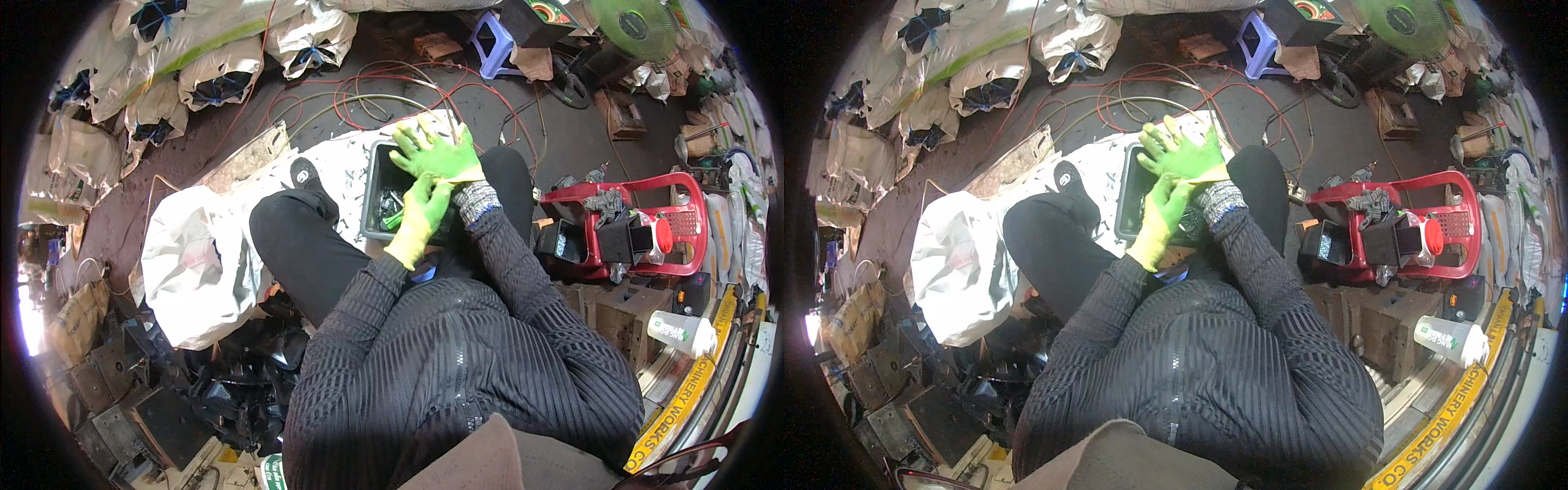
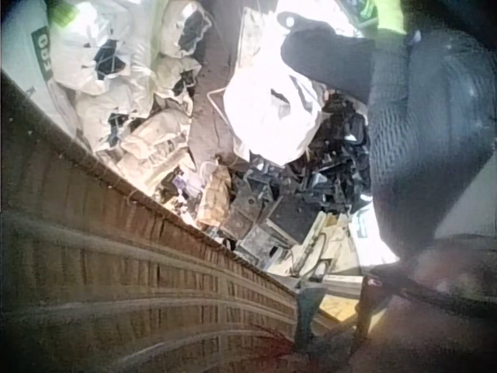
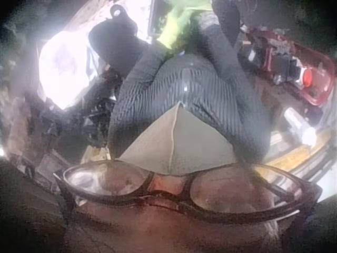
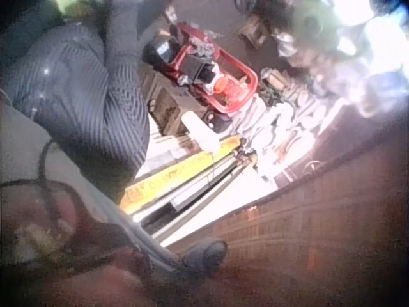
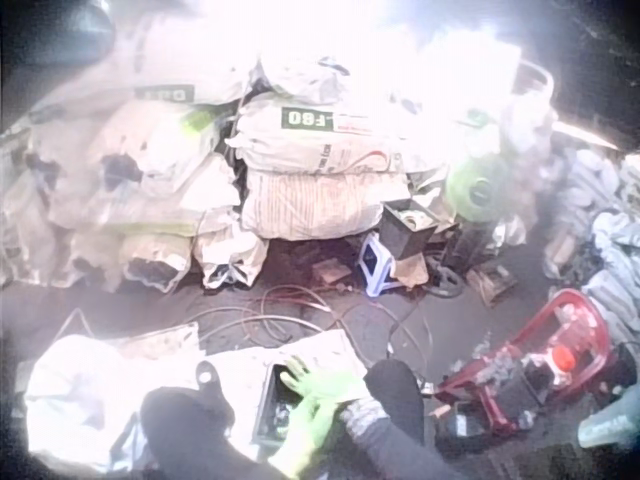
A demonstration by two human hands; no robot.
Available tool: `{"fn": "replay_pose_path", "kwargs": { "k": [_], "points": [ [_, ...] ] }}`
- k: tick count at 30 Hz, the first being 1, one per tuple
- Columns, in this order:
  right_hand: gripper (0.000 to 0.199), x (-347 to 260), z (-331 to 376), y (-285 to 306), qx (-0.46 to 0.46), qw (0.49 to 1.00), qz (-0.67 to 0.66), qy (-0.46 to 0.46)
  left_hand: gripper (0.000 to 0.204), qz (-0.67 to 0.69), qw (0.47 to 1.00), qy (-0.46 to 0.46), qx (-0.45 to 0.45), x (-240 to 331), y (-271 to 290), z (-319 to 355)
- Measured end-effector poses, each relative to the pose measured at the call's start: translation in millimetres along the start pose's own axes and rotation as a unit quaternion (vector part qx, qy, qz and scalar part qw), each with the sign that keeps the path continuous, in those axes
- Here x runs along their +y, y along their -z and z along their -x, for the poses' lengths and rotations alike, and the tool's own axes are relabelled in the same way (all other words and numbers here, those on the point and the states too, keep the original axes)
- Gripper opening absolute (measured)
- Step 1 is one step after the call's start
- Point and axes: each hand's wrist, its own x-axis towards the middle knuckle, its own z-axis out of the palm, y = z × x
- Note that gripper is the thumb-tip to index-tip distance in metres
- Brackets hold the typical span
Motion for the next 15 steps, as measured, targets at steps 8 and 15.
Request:
{"fn": "replay_pose_path", "kwargs": {
  "k": [8,15],
  "points": [
    [0.081,-9.2,-16.1,19.5,0.026,0.920,0.348,0.178,0.020,0.027,0.990,0.101,-0.092,11.9,-4.0,-5.6],
    [0.084,11.9,-18.0,-1.9,-0.030,0.949,0.298,0.097,0.020,-0.047,0.990,0.045,-0.125,36.0,8.7,-3.0]
  ]
}}
